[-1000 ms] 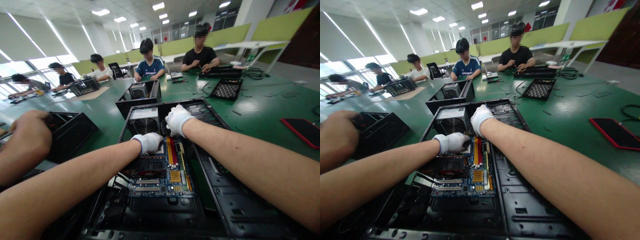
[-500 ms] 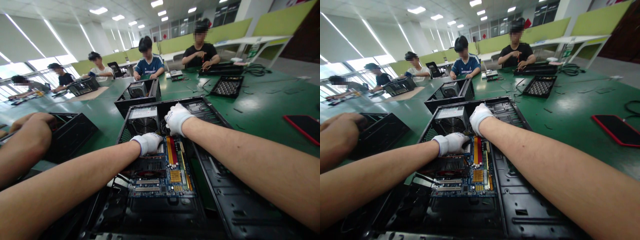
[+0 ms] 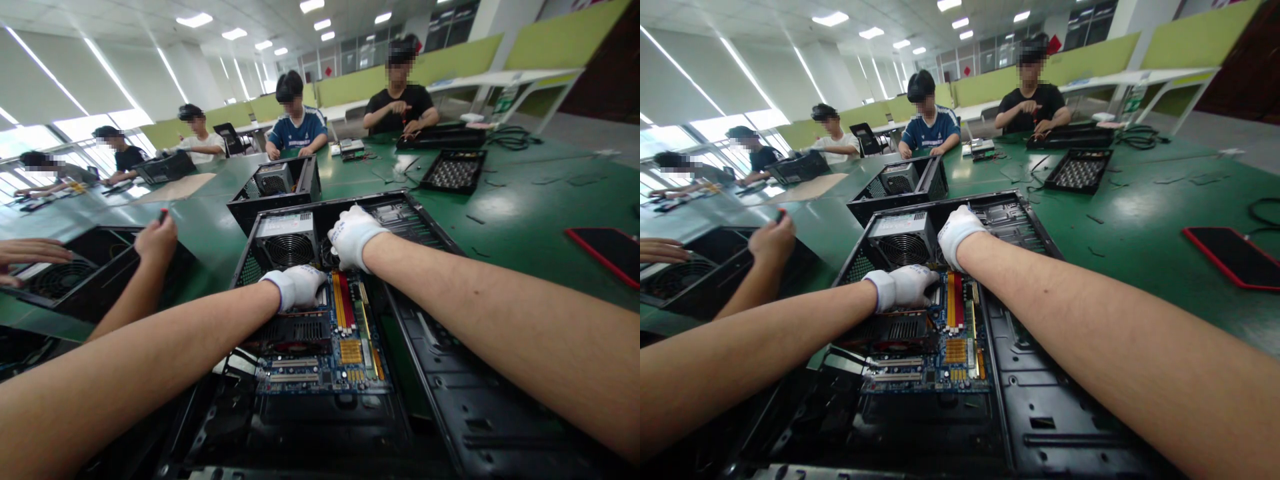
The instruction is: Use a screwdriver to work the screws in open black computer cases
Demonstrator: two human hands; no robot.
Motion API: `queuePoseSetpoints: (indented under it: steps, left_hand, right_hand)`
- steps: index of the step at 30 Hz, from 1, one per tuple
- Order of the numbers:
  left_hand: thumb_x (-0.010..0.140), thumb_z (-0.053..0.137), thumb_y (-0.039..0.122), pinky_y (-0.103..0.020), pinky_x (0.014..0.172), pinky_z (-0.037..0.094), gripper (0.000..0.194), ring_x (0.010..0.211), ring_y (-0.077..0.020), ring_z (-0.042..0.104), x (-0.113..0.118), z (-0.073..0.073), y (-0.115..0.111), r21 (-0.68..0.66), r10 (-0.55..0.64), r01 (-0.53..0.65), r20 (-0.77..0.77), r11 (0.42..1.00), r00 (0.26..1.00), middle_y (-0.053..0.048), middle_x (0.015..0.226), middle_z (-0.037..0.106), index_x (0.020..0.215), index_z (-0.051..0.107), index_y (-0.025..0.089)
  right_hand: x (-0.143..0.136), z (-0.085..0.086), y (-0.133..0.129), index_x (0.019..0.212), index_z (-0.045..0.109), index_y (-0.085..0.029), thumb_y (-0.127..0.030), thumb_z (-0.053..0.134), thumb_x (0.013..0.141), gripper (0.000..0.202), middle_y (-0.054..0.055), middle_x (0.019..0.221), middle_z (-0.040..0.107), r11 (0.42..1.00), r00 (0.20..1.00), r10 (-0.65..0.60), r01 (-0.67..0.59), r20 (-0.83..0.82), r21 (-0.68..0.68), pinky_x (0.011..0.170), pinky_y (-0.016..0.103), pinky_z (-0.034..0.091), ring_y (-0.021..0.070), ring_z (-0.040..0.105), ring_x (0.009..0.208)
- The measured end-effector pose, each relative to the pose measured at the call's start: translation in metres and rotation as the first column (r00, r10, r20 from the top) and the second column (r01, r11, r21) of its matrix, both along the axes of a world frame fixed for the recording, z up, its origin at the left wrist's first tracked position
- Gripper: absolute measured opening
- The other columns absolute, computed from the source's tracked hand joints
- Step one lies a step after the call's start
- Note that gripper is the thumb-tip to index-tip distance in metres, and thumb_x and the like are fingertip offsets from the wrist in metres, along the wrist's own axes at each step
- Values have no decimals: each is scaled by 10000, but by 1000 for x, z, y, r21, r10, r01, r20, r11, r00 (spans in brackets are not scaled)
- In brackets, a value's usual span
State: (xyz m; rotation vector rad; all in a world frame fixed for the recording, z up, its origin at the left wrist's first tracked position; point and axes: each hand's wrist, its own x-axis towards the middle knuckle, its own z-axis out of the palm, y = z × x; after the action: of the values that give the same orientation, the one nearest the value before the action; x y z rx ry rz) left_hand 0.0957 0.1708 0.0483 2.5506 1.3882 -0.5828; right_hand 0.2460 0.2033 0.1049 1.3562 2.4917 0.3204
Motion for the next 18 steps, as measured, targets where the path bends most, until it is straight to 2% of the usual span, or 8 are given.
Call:
queuePoseSetpoints:
  steps: [5, 12, 18]
  left_hand:
    - [718, 814, 383, -338, 940, 528, 434, 1136, -298, 672, -2, -3, 1, 7, 36, -36, 26, 999, 999, -66, 1113, 755, 1114, 693, 250]
    - [704, 826, 429, -357, 945, 517, 414, 1118, -313, 682, -3, -4, 2, 2, 77, -77, 54, 997, 996, -34, 1028, 763, 1068, 689, 288]
    - [707, 822, 442, -347, 958, 506, 413, 1113, -302, 680, -3, -5, 2, -3, 87, -87, 66, 996, 994, -34, 1039, 762, 1065, 686, 287]
  right_hand:
    - [-1, 1, -1, 1005, 771, -218, -463, 838, 663, 427, 180, 1129, 756, 1000, 1000, 4, -4, 21, 5, 931, 594, 449, 428, 651, 1105]
    - [-1, 3, -3, 1028, 777, -212, -467, 836, 662, 451, 181, 1144, 754, 1000, 999, 1, -1, 40, -3, 917, 578, 451, 424, 651, 1107]
    - [-1, 3, -2, 1008, 777, -217, -493, 816, 666, 441, 179, 1114, 764, 1000, 1000, -6, 6, 2, -8, 927, 590, 443, 432, 660, 1105]
